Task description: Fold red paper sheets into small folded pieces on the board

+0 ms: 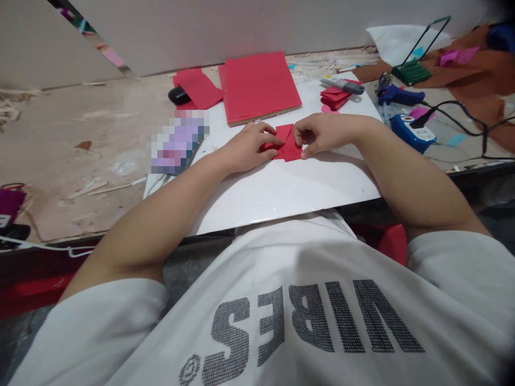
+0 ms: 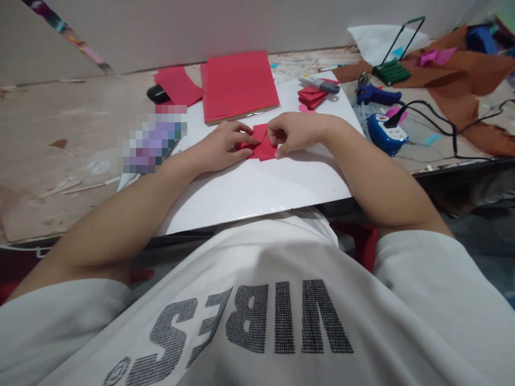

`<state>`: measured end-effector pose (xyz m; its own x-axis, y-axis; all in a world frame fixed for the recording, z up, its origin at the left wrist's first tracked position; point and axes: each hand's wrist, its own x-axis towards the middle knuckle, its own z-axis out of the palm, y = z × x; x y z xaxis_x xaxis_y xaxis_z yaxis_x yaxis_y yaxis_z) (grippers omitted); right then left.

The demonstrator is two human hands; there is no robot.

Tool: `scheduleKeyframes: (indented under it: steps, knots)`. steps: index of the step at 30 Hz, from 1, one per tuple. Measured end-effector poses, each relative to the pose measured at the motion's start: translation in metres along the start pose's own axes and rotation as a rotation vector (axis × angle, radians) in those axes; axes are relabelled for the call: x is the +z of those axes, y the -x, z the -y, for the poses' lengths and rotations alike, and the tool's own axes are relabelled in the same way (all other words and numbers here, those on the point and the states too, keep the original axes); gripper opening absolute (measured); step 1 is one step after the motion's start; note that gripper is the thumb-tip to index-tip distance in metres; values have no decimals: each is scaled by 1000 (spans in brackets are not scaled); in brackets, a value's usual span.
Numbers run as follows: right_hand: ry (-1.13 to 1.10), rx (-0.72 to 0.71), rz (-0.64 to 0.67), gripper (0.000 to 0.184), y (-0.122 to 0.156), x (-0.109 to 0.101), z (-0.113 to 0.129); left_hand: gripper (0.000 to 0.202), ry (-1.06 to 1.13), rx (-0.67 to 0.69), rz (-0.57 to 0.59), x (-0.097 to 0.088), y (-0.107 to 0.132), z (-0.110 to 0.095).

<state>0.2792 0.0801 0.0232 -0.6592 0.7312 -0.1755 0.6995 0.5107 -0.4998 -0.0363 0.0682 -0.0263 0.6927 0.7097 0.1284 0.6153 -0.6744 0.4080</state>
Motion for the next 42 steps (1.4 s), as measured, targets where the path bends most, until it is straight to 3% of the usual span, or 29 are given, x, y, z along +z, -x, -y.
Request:
scheduleKeyframes:
  steps: [5, 10, 13, 16, 19, 26, 30, 35, 42]
  knots:
    - [-66, -54, 8, 51, 2, -3, -6, 49, -7, 11, 6, -2, 1, -1]
    - [-40, -106, -117, 58, 4, 10, 12, 60, -42, 59, 6, -8, 3, -3]
    - [-5, -133, -159, 45, 7, 15, 24, 55, -119, 105, 10, -11, 2, -7]
    - [18, -107, -199, 32, 10, 14, 29, 64, -224, 119, 8, -11, 0, -11]
    - [44, -35, -264, 35, 12, 10, 30, 60, -240, 71, -57, -9, -2, -13]
    - [44, 34, -383, 64, 12, 10, 36, 59, -77, -9, -286, -11, 1, -28]
    - [84, 12, -470, 65, 14, 14, 43, 67, 66, -64, -358, -12, 10, -48]
    - [80, 47, -600, 70, 16, 22, 49, 61, 144, -76, -437, -13, 19, -69]
    - [43, -16, -730, 79, 3, 38, 31, 56, 361, -33, -478, -3, 14, -65]
